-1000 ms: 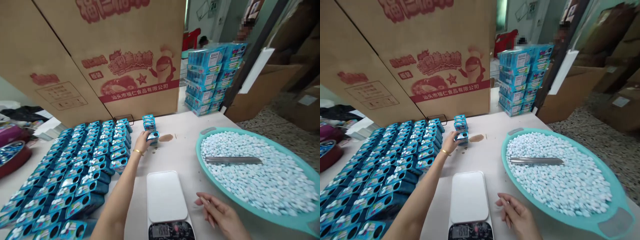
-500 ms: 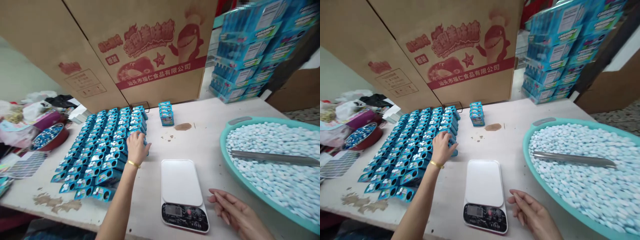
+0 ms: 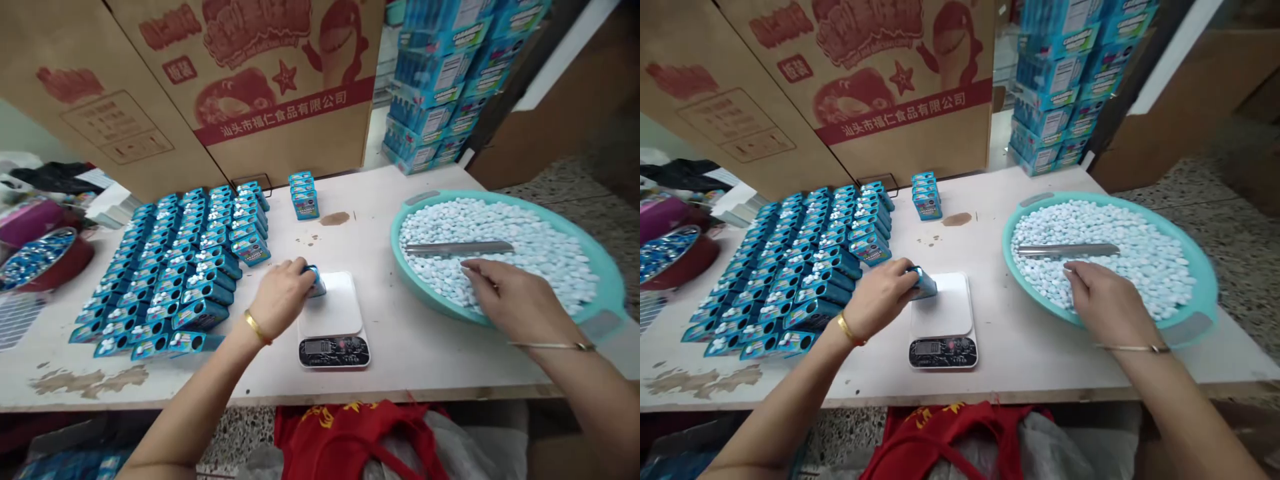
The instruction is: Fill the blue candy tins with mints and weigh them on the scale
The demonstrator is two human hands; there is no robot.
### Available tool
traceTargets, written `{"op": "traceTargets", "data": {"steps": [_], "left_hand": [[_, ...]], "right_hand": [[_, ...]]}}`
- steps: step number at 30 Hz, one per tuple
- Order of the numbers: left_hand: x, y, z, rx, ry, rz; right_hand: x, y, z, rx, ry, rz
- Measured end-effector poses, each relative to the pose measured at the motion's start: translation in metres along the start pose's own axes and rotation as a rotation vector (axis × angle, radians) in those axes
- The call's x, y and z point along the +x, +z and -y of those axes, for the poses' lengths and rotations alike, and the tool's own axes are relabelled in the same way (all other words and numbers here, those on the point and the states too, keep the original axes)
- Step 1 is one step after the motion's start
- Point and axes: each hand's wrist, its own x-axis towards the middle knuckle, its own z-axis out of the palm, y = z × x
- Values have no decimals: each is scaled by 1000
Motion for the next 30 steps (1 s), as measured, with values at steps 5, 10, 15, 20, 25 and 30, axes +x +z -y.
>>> {"op": "traceTargets", "data": {"steps": [5, 10, 15, 20, 25, 30], "left_hand": [[23, 15, -36, -11, 113, 118], [24, 18, -31, -147, 125, 38], [-4, 17, 1, -491, 18, -373], [-43, 41, 34, -544, -192, -440], [-67, 71, 40, -659, -258, -352], [-67, 85, 32, -728, -243, -295]], "right_hand": [[15, 4, -9, -370, -114, 165], [21, 0, 2, -421, -66, 304], [30, 5, -1, -414, -68, 258], [33, 5, -16, -51, 102, 25], [34, -2, -31, 770, 502, -222], [38, -4, -44, 1015, 545, -164]]}}
